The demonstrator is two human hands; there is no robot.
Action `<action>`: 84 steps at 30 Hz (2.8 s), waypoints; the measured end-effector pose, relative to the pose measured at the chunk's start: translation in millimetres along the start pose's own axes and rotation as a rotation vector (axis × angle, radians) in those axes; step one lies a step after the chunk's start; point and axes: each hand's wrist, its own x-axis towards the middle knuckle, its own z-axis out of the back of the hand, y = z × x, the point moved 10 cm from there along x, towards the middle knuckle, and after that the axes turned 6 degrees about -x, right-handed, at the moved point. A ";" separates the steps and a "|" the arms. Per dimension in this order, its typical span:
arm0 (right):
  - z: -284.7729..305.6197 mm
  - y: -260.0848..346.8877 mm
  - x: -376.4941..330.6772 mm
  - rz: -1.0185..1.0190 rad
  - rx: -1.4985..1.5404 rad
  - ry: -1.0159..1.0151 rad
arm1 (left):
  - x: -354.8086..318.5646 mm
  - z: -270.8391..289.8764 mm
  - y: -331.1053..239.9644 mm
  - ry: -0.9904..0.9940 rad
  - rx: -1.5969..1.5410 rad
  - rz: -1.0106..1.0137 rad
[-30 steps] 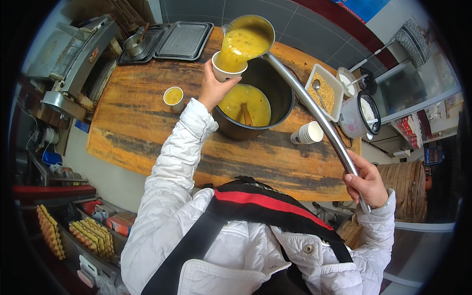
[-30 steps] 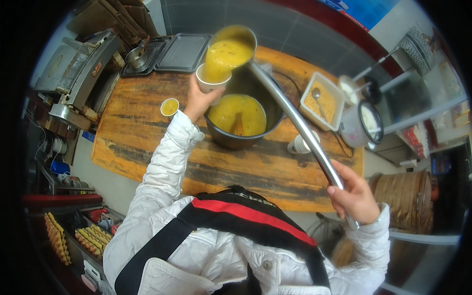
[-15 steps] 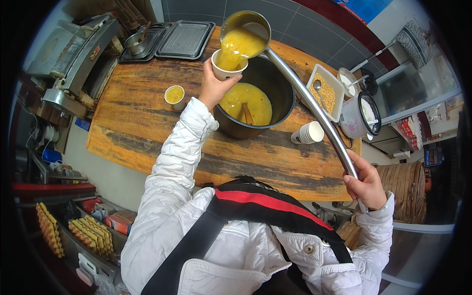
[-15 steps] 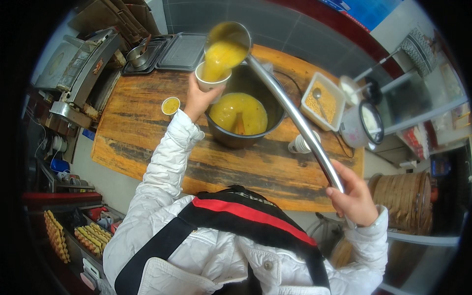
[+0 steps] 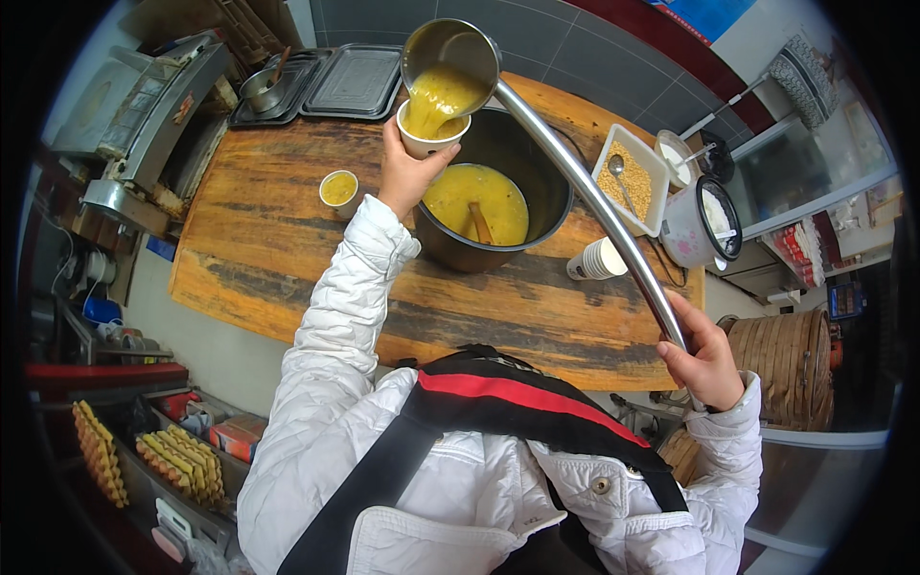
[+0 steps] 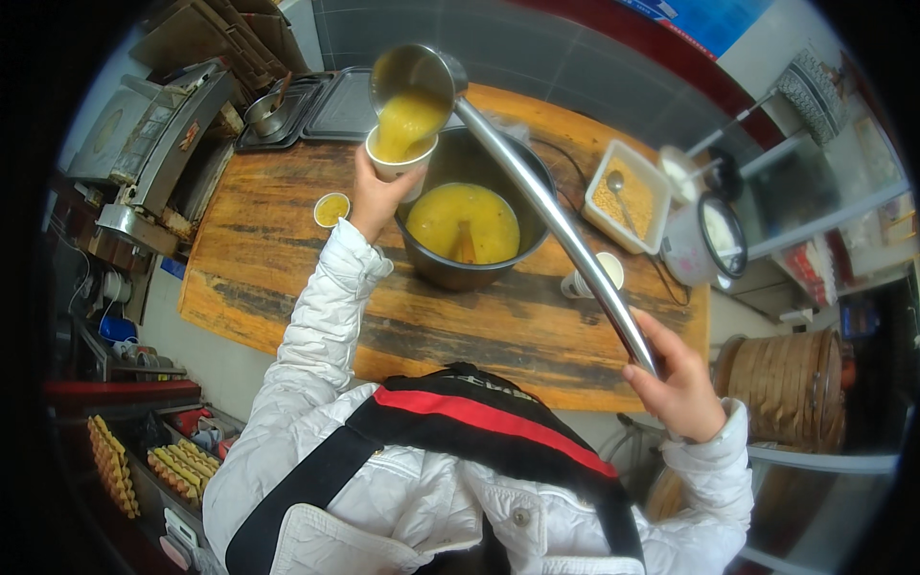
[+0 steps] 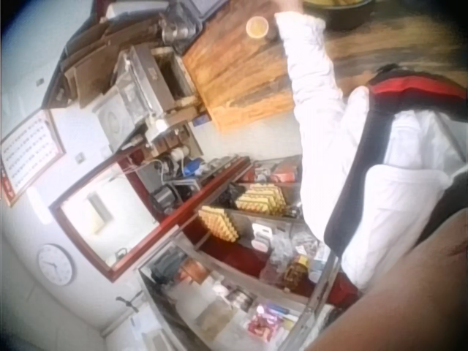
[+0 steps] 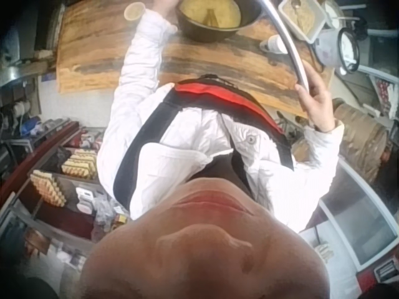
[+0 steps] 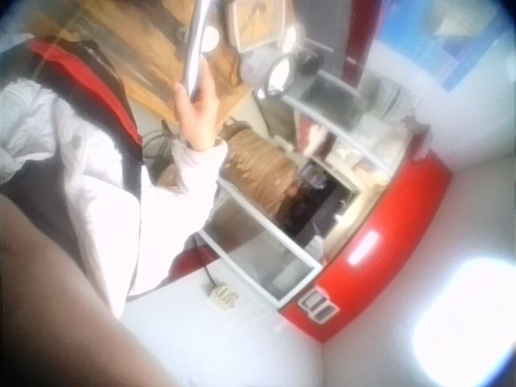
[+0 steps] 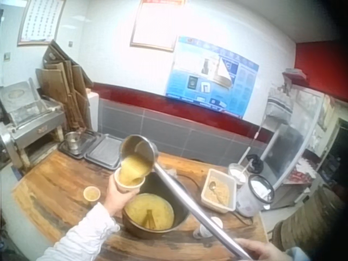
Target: The person retrieves a pot of yellow soup from a rice cooker and ladles it into multiple paper cups on a wooden table. They then place plastic lids on the filled cups.
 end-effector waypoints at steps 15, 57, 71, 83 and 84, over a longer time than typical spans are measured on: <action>-1.7 -12.3 5.3 0.035 0.187 0.033 | -1.5 20.4 7.9 -0.048 -0.058 -0.045; 43.7 -235.4 192.0 0.066 -0.802 -0.114 | -173.9 224.2 220.7 -0.599 0.105 0.225; 23.1 -290.6 203.0 -0.226 -0.830 -0.232 | -208.7 220.0 196.2 -0.480 0.413 0.309; 89.9 -146.5 145.8 0.287 -0.634 -0.806 | -174.1 -20.3 35.0 0.355 0.010 0.347; 95.9 -122.9 133.0 0.346 -0.599 -0.824 | -152.6 -43.1 3.7 0.440 -0.022 0.200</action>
